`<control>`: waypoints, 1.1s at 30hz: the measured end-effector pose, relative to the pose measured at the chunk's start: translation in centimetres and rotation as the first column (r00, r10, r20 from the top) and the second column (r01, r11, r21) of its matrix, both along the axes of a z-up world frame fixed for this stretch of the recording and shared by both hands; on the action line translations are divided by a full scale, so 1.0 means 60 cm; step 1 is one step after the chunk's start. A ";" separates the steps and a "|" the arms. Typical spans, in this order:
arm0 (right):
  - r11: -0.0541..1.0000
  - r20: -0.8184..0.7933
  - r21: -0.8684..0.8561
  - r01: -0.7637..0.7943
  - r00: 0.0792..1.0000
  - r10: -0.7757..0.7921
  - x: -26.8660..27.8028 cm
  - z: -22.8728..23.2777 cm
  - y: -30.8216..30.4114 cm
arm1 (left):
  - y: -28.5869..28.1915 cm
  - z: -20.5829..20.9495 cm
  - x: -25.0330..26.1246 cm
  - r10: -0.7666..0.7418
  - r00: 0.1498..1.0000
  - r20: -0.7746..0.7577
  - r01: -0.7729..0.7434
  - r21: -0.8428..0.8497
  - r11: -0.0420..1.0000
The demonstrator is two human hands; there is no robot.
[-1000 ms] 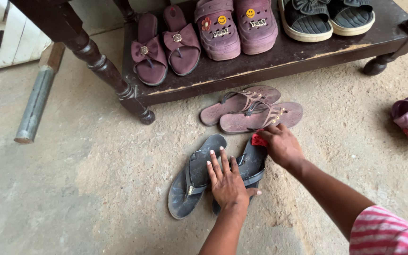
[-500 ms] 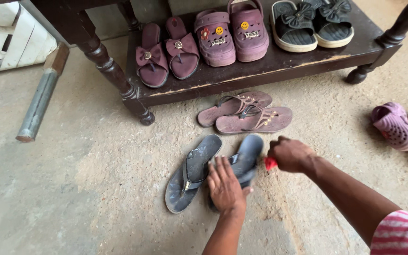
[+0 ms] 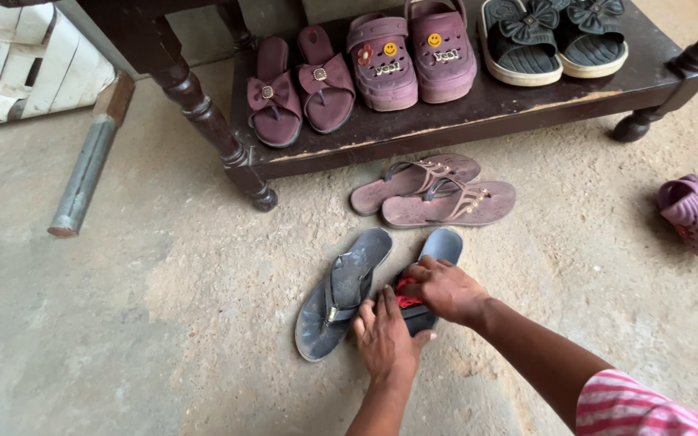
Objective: The person wipes several pairs of sandals and flip-flops with a red cloth, then places them on a two-tier shoe rack. The person handles each pair one at a time, wiping the soles and straps before arranging them on the lower shelf.
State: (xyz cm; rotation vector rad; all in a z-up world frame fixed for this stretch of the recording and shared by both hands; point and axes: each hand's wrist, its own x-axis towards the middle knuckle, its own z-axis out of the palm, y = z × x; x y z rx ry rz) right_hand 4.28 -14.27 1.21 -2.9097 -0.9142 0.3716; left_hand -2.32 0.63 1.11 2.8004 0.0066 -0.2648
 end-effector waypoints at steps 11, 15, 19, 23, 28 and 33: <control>0.933 0.027 -0.255 0.254 0.966 -0.255 0.026 0.023 -0.095 | 0.000 -0.013 0.001 0.000 1.000 -0.002 0.000 0.028 1.000; 0.870 0.045 -0.245 0.428 0.902 -0.430 0.028 0.051 -0.147 | -0.002 -0.011 0.004 0.014 1.000 -0.027 -0.013 0.024 1.000; 0.909 0.091 -0.127 0.397 0.917 -0.388 0.029 0.057 -0.140 | -0.006 -0.009 0.002 0.001 1.000 -0.019 -0.001 0.005 1.000; 0.970 0.090 -0.029 0.240 0.967 -0.236 0.024 0.044 -0.071 | -0.005 -0.011 -0.006 -0.005 1.000 0.022 0.005 -0.029 1.000; 0.988 0.011 -0.051 0.148 0.989 -0.148 -0.002 0.026 -0.015 | -0.005 -0.018 -0.011 0.005 1.000 -0.012 -0.006 -0.037 0.999; 0.971 0.003 -0.228 0.073 0.997 -0.074 0.000 0.021 -0.039 | -0.003 -0.018 -0.011 -0.010 0.999 -0.049 0.010 0.003 1.000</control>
